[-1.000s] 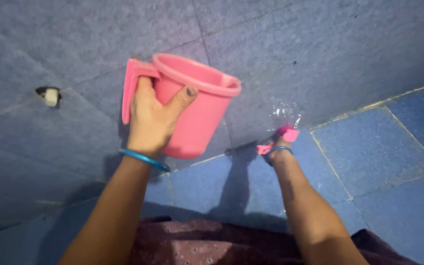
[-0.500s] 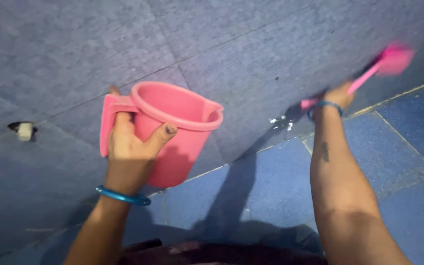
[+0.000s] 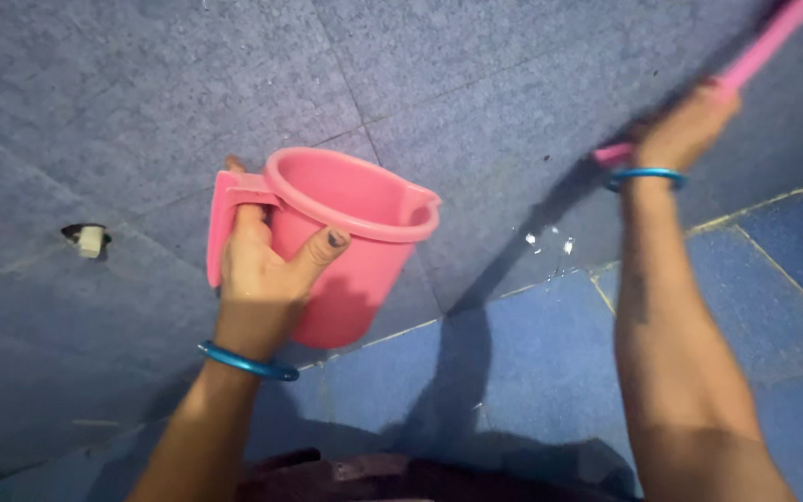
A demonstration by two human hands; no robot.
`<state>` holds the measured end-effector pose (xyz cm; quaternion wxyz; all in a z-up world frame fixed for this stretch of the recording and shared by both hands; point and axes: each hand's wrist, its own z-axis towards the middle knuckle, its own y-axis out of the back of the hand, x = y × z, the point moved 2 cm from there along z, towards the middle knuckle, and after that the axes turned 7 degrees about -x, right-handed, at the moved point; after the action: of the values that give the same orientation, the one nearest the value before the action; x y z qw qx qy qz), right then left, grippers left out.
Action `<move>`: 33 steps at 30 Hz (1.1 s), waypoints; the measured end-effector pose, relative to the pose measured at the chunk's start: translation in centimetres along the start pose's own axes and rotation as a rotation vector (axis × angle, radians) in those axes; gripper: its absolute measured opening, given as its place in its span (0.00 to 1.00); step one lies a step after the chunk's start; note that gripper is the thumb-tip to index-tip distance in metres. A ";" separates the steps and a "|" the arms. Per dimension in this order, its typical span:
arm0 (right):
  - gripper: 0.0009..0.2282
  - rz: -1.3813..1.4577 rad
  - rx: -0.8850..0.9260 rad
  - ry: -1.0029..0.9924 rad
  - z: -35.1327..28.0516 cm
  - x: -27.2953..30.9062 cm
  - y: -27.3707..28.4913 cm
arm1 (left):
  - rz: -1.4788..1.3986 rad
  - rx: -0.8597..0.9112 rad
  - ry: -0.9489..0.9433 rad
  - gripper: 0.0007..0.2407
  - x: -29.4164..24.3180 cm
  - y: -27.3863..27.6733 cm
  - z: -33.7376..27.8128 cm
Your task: The person cleans a tiled wall by pouring water from a pink mug and scrubbing with a pink brush.
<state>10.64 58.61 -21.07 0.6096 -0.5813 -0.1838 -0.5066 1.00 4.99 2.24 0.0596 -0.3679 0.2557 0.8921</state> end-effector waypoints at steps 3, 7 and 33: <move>0.10 -0.222 0.187 0.418 -10.9 1.7 -1.0 | -0.006 -0.031 0.026 0.39 -0.8 1.5 -0.4; 0.17 -0.646 0.824 0.412 -25.7 2.8 5.4 | 0.006 -0.118 0.099 0.33 -1.2 5.0 -1.0; 0.07 -0.999 1.242 1.268 -33.8 12.2 9.5 | 0.488 -0.403 -0.010 0.46 2.1 16.9 -4.9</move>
<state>11.34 21.66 -24.83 0.5076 0.3564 -0.2790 -0.7331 -2.43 -12.21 4.80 -0.2291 -0.2955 0.1542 0.9146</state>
